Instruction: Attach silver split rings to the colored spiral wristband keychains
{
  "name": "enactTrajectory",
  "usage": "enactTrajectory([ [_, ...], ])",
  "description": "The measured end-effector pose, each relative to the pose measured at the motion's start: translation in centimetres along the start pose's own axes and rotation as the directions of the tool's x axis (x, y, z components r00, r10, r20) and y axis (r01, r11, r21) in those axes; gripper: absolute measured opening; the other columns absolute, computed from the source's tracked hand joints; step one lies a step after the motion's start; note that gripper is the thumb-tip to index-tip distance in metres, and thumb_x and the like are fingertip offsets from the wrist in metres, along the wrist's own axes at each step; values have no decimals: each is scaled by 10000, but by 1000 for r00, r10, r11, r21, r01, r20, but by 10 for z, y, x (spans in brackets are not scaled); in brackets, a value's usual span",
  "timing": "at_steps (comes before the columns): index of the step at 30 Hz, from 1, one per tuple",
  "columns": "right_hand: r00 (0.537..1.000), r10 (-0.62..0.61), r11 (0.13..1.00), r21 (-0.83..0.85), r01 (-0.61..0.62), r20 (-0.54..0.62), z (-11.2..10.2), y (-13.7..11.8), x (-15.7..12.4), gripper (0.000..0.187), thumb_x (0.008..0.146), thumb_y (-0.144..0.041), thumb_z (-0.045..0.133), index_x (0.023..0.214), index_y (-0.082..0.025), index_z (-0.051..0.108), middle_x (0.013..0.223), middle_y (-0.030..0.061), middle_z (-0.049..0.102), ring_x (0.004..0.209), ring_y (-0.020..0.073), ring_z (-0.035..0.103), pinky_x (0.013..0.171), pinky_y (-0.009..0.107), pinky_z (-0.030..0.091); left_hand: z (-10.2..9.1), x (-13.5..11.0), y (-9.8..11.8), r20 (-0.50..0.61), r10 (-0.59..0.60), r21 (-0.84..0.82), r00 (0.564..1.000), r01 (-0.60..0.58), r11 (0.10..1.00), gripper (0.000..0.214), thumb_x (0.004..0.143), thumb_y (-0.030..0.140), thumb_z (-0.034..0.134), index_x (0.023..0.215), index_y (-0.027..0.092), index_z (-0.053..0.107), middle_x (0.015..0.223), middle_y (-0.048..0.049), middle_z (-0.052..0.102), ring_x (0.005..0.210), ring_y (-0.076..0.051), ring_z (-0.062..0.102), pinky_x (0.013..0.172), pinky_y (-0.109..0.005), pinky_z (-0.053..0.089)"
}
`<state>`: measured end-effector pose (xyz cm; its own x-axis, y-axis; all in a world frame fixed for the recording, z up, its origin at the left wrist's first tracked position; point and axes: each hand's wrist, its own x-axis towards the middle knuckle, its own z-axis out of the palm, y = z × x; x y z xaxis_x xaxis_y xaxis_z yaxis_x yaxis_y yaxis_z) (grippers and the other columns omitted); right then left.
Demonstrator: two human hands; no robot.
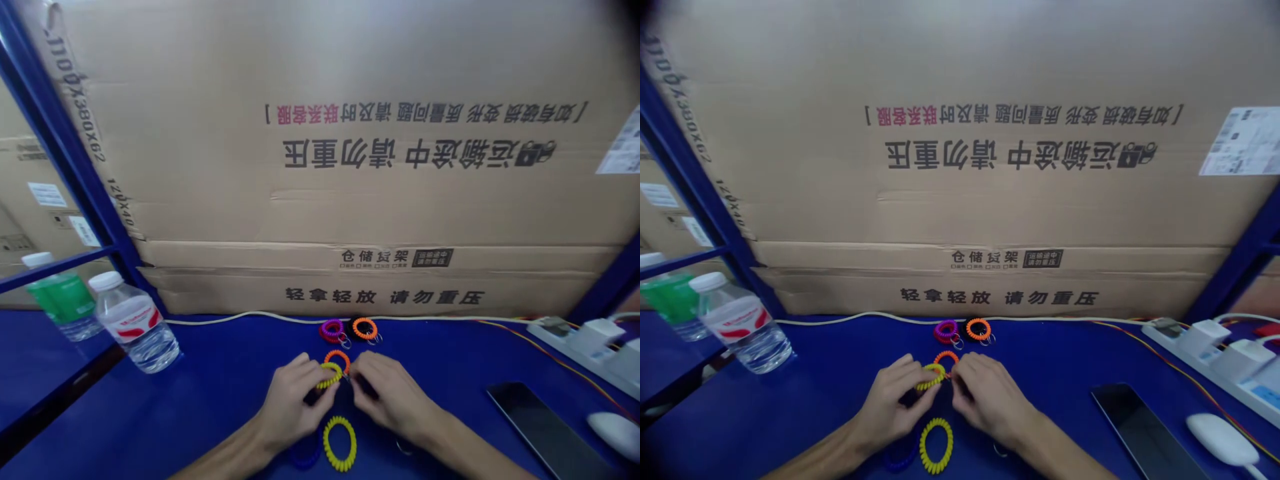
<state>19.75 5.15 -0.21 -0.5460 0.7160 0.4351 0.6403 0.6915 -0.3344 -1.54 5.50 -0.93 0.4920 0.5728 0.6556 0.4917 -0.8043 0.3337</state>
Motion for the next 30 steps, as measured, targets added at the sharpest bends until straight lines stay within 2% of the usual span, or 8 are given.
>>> enactTrajectory([
  [3, 984, 179, 968, 181, -172, -23, 1, -4, 2, 92, 786, -108, 518, 779, -198, 536, 731, -14, 591, 646, 131, 520, 627, 238, 398, 0, 0, -1, 23, 53, 16, 998, -54, 998, 132, 884, 168, 600, 990, 199, 672, 779, -32, 679, 652, -150, 533, 635, -282, 425],
  [7, 923, 377, 814, 450, -369, 75, -1, -10, 6, 91, 770, -125, 509, 711, -186, 541, 639, -39, 553, 590, 111, 491, 566, 208, 381, -2, 0, -1, 38, 128, 68, 991, -131, 989, 206, 882, 171, 615, 1074, 221, 674, 842, -40, 692, 713, -161, 547, 618, -267, 442],
  [9, 908, 405, 766, 504, -399, 103, -2, -11, 8, 83, 747, -121, 517, 696, -178, 550, 619, -43, 535, 581, 108, 475, 554, 205, 372, -2, 0, -1, 43, 152, 92, 987, -155, 984, 216, 882, 175, 620, 1083, 226, 679, 842, -42, 690, 720, -163, 545, 607, -263, 444],
  [14, 912, 401, 776, 496, -390, 90, -2, -11, 8, 73, 721, -112, 534, 693, -170, 569, 611, -46, 543, 568, 106, 475, 555, 210, 364, -3, -1, 0, 45, 171, 102, 984, -175, 979, 214, 874, 176, 630, 1074, 223, 687, 829, -38, 685, 713, -159, 540, 592, -257, 449],
  [17, 900, 422, 721, 559, -409, 114, -2, -9, 10, 71, 756, -145, 537, 700, -166, 575, 629, -37, 551, 592, 113, 487, 572, 212, 384, -3, -1, 0, 28, 173, 92, 984, -175, 980, 213, 865, 175, 642, 1064, 229, 692, 827, -34, 690, 707, -158, 540, 591, -256, 454],
  [20, 910, 391, 681, 623, -385, 135, -6, -5, 12, 117, 835, -212, 511, 763, -165, 590, 676, -21, 578, 631, 124, 517, 600, 219, 416, -3, 0, 0, 26, 150, 57, 988, -152, 987, 196, 871, 174, 636, 1049, 229, 697, 829, -34, 697, 716, -156, 553, 617, -261, 466],
  [25, 960, 255, 837, 471, -280, 116, -17, -5, 12, 145, 853, -206, 529, 938, -192, 646, 852, 23, 670, 732, 159, 584, 683, 256, 462, -2, 2, -2, 19, 63, -10, 998, -63, 998, 160, 884, 175, 623, 1022, 213, 694, 847, -38, 708, 728, -159, 569, 675, -289, 478],
  [30, 990, 127, 954, 266, -137, 53, -15, -7, 6, 175, 871, -165, 495, 927, -207, 656, 874, 34, 686, 785, 167, 615, 738, 261, 453, -2, 1, -1, 32, 97, -16, 995, -96, 995, 188, 883, 163, 624, 1053, 213, 685, 883, -46, 714, 753, -165, 580, 682, -292, 477],
])
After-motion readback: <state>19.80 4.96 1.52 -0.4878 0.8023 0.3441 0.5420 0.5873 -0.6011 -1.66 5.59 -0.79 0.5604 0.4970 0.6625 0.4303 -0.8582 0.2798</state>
